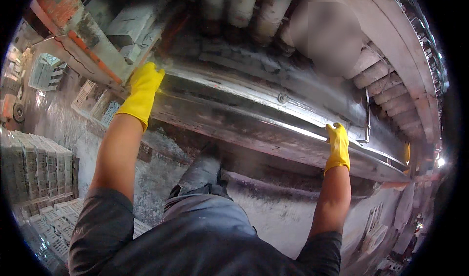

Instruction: The person operates a vibrating conveyor in a factory, repeatedly tilting a metal tray to move small gray blocks along the surface. They also handle a white basket filled with similar blocks, shaking it to redistribute the contents, and use a metal bar to adjust the tray position.

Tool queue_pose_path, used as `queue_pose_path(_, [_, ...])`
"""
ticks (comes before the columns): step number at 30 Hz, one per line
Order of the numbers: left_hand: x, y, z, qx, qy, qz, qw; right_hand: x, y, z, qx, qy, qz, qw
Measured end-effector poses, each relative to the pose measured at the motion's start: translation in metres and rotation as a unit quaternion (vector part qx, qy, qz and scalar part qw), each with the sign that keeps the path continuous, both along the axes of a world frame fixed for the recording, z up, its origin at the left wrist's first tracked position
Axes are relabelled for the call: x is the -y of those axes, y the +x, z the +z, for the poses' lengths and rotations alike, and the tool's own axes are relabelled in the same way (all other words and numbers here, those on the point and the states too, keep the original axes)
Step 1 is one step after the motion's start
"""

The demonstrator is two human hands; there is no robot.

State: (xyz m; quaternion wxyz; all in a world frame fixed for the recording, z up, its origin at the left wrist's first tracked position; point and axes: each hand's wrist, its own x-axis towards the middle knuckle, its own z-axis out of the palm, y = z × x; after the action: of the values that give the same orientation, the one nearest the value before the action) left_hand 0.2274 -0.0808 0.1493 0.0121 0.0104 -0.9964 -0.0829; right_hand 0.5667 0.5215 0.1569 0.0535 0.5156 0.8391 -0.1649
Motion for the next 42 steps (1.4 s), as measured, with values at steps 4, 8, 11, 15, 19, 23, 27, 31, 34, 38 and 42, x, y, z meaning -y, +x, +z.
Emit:
queue_pose_path(4, [0.000, 0.007, 0.004, -0.034, -0.025, -0.029, 0.999, 0.001, -0.001, -0.005, -0.036, -0.034, -0.016, 0.999])
queue_pose_path(8, [-0.001, 0.007, 0.004, -0.020, -0.007, -0.010, 1.000, -0.005, -0.001, -0.011, -0.030, -0.018, -0.015, 0.999])
queue_pose_path(11, [-0.003, 0.004, 0.007, -0.018, -0.008, -0.017, 1.000, -0.030, 0.005, -0.034, -0.034, 0.015, 0.003, 0.999])
queue_pose_path(15, [0.001, 0.000, 0.006, -0.017, -0.010, -0.015, 1.000, -0.035, 0.002, -0.042, -0.039, 0.022, 0.022, 0.999])
queue_pose_path(19, [0.003, -0.004, 0.007, -0.015, -0.008, -0.013, 1.000, 0.007, -0.014, -0.001, -0.024, -0.011, 0.000, 1.000])
queue_pose_path(23, [-0.008, -0.006, 0.025, 0.025, -0.008, 0.002, 1.000, -0.010, -0.018, -0.010, -0.033, 0.009, -0.002, 0.999])
queue_pose_path(27, [-0.011, -0.014, 0.032, 0.031, -0.024, 0.002, 0.999, -0.019, -0.032, -0.008, -0.010, 0.010, 0.016, 1.000])
queue_pose_path(31, [-0.005, -0.025, 0.015, -0.014, -0.026, 0.001, 1.000, -0.009, -0.044, 0.006, -0.015, -0.026, 0.009, 1.000])
queue_pose_path(34, [-0.012, -0.025, 0.021, 0.017, -0.016, 0.000, 1.000, -0.009, -0.046, 0.006, -0.017, -0.005, 0.010, 1.000])
queue_pose_path(38, [-0.019, -0.035, 0.024, 0.048, -0.039, -0.027, 0.998, -0.022, -0.049, -0.001, 0.017, 0.039, 0.037, 0.998])
queue_pose_path(42, [-0.015, -0.044, 0.019, 0.046, -0.042, -0.059, 0.996, -0.013, -0.061, 0.012, 0.021, 0.046, 0.044, 0.998])
